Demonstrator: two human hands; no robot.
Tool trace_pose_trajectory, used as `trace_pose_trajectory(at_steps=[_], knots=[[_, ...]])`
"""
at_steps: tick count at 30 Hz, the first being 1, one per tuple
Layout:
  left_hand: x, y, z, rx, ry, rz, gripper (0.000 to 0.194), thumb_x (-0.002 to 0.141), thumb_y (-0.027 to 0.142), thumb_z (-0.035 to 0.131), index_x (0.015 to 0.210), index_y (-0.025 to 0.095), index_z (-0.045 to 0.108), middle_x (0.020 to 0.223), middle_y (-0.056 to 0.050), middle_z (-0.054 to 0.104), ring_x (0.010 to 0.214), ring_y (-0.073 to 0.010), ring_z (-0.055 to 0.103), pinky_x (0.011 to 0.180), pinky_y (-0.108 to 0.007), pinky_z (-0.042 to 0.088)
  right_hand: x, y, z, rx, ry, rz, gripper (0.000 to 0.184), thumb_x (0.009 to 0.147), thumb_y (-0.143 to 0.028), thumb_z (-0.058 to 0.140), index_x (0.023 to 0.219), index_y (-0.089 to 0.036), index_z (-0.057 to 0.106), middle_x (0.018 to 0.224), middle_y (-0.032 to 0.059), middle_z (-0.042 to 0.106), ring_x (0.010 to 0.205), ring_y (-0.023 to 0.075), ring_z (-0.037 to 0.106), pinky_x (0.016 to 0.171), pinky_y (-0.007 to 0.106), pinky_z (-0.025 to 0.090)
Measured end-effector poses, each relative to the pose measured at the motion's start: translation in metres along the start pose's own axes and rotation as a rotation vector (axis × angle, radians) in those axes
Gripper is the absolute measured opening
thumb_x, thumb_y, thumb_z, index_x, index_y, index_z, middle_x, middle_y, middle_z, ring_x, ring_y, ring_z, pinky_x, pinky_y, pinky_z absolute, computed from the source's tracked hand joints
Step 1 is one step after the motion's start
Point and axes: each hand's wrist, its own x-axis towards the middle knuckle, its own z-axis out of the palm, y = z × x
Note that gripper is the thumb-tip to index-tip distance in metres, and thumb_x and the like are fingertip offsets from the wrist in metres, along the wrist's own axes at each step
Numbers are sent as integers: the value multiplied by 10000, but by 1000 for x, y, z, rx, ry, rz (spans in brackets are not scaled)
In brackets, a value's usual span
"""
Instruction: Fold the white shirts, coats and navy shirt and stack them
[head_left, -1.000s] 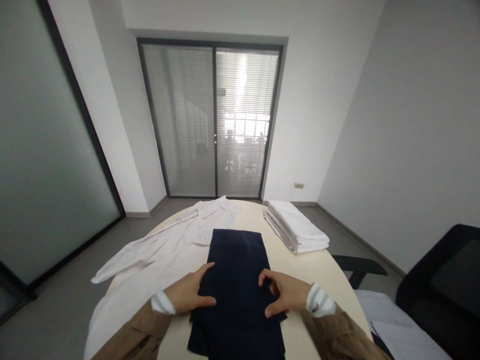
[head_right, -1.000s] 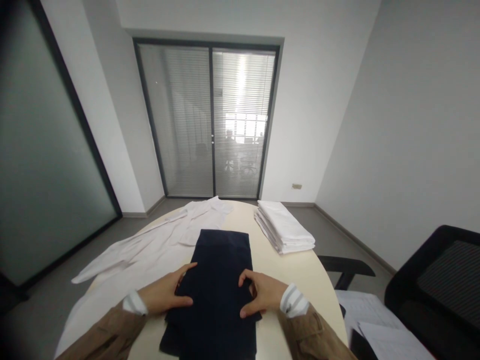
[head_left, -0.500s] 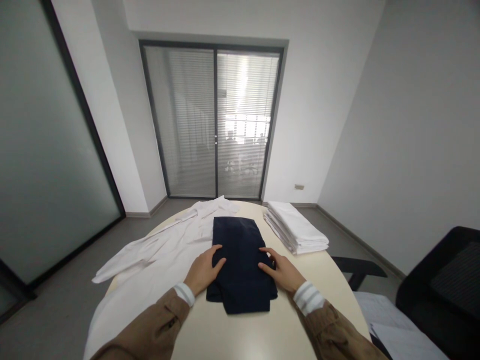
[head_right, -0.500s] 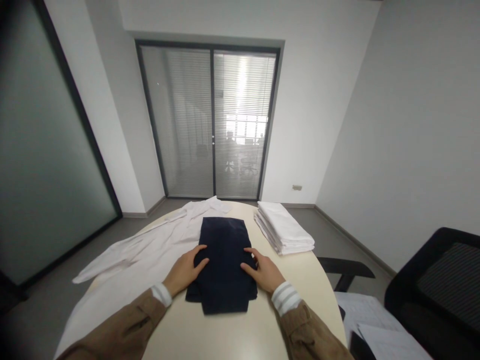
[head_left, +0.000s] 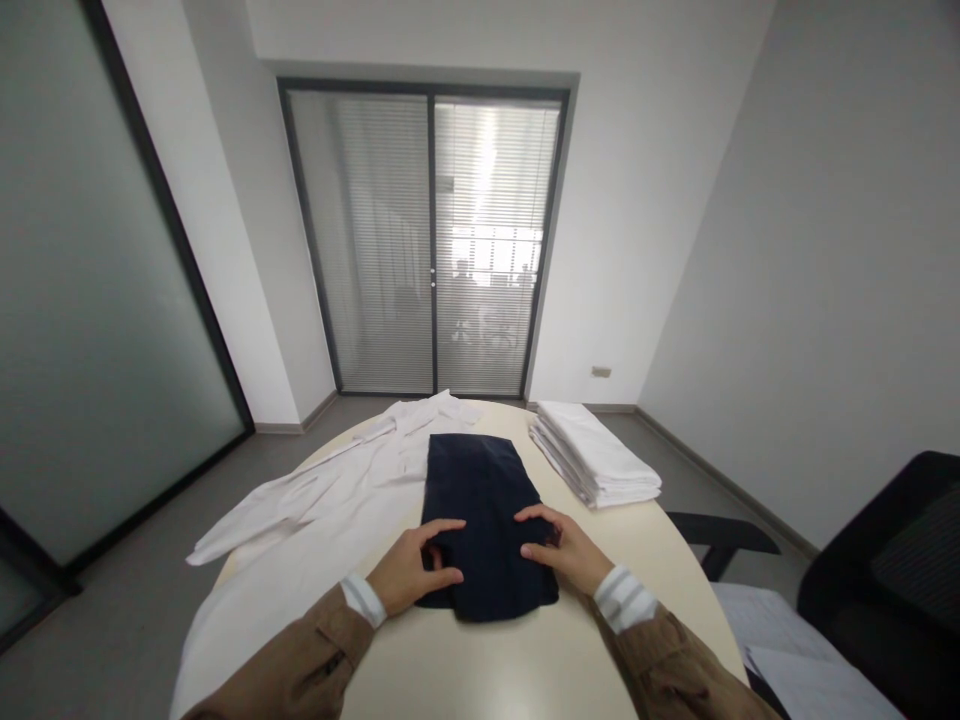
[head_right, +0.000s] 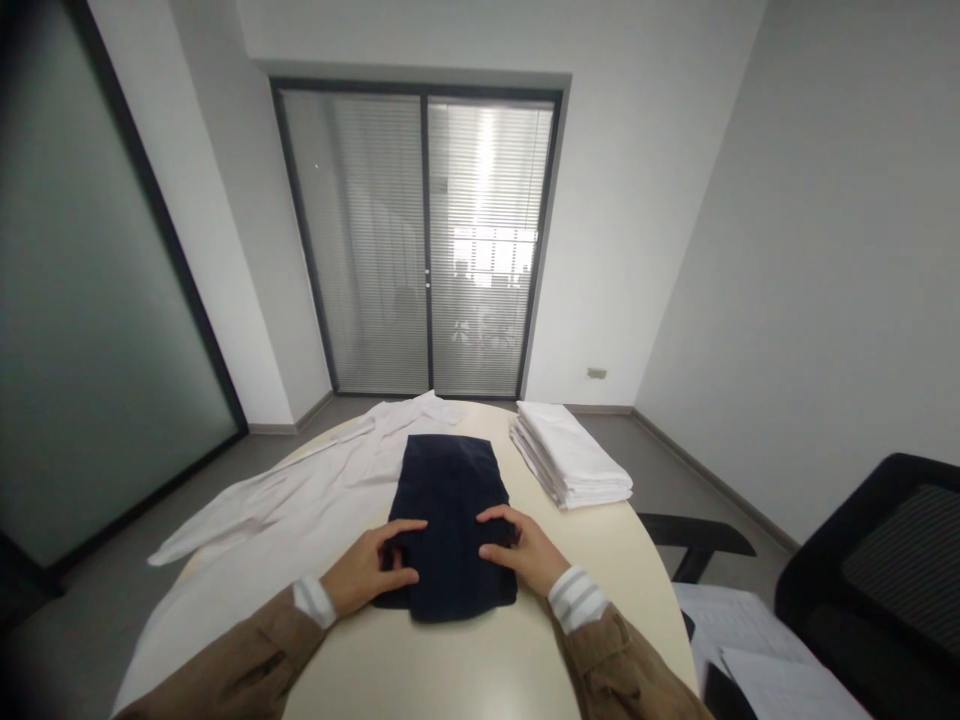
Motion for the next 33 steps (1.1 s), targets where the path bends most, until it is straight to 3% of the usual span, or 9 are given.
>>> trace_pose_trajectory(at_steps=[2, 5, 7, 10, 13, 17, 25, 29, 33], knots=[[1, 0, 4, -144, 45, -11, 612, 702, 338, 794, 1260, 191, 591, 890, -30, 682, 786, -172, 629, 701, -274, 509, 2, 2, 0, 33, 71, 5, 517, 666, -483, 815, 1051, -220, 591, 898, 12, 617, 780, 172, 602, 694, 292, 504], [4, -1, 8, -335, 140, -68, 568, 718, 333, 757, 1223, 192, 540, 1087, -85, 654, 874, -203, 641, 578, -242, 520, 3, 6, 0, 118, 61, 43, 671, 570, -453, 875, 1103, -242, 526, 806, -26, 573, 693, 146, 575, 632, 267, 486], [6, -2, 10, -414, 189, -97, 567, 715, 347, 750, 1204, 200, 505, 1076, -76, 640, 844, -199, 642, 508, -225, 513, 4, 7, -1, 131, 30, 57, 752, 550, -418, 890, 1175, -241, 510, 817, -25, 587, 690, 143, 581, 645, 273, 498], [7, -2, 11, -458, 227, -95, 555, 708, 331, 753, 1182, 203, 493, 981, -32, 650, 811, -175, 650, 623, -272, 574, 3, 5, -1, 47, 44, 34, 742, 609, -392, 857, 1253, -227, 526, 936, 13, 638, 771, 165, 615, 722, 307, 527], [5, 2, 10, -353, 250, -55, 464, 750, 319, 710, 1162, 197, 534, 957, -23, 671, 829, -176, 666, 773, -315, 576, 0, -1, -3, -157, 96, -33, 606, 679, -390, 805, 1219, -216, 592, 1031, 51, 670, 874, 208, 637, 802, 348, 536], [2, 8, 6, -195, 279, 3, 374, 798, 347, 659, 1131, 196, 580, 1043, -50, 685, 891, -209, 680, 817, -338, 574, -3, -8, -7, -424, 136, -127, 475, 733, -418, 765, 1154, -227, 656, 1035, 68, 704, 923, 243, 647, 857, 380, 523], [3, 0, 9, -14, 328, 149, 431, 828, 297, 633, 1243, 228, 541, 1219, -61, 638, 1082, -220, 639, 966, -368, 525, -3, -9, -9, -605, 208, -316, 269, 853, -370, 654, 1093, -256, 693, 1052, 94, 644, 966, 244, 600, 869, 394, 495], [-2, 4, 2, 324, 317, 203, 261, 863, 344, 599, 1097, 246, 663, 1038, -57, 717, 969, -239, 669, 900, -372, 523, -6, -14, -10, -846, 271, -478, 196, 765, -215, 693, 957, -251, 714, 1325, 117, 492, 1197, 321, 451, 973, 500, 395], [-10, 11, -11, 510, 109, 241, 327, 879, 403, 582, 1157, 266, 686, 758, -27, 732, 671, -205, 683, 703, -320, 522, -10, -21, -7, -961, 96, -482, 252, 638, -143, 721, 857, -223, 624, 1275, 80, 551, 1222, 325, 418, 1015, 524, 315]])
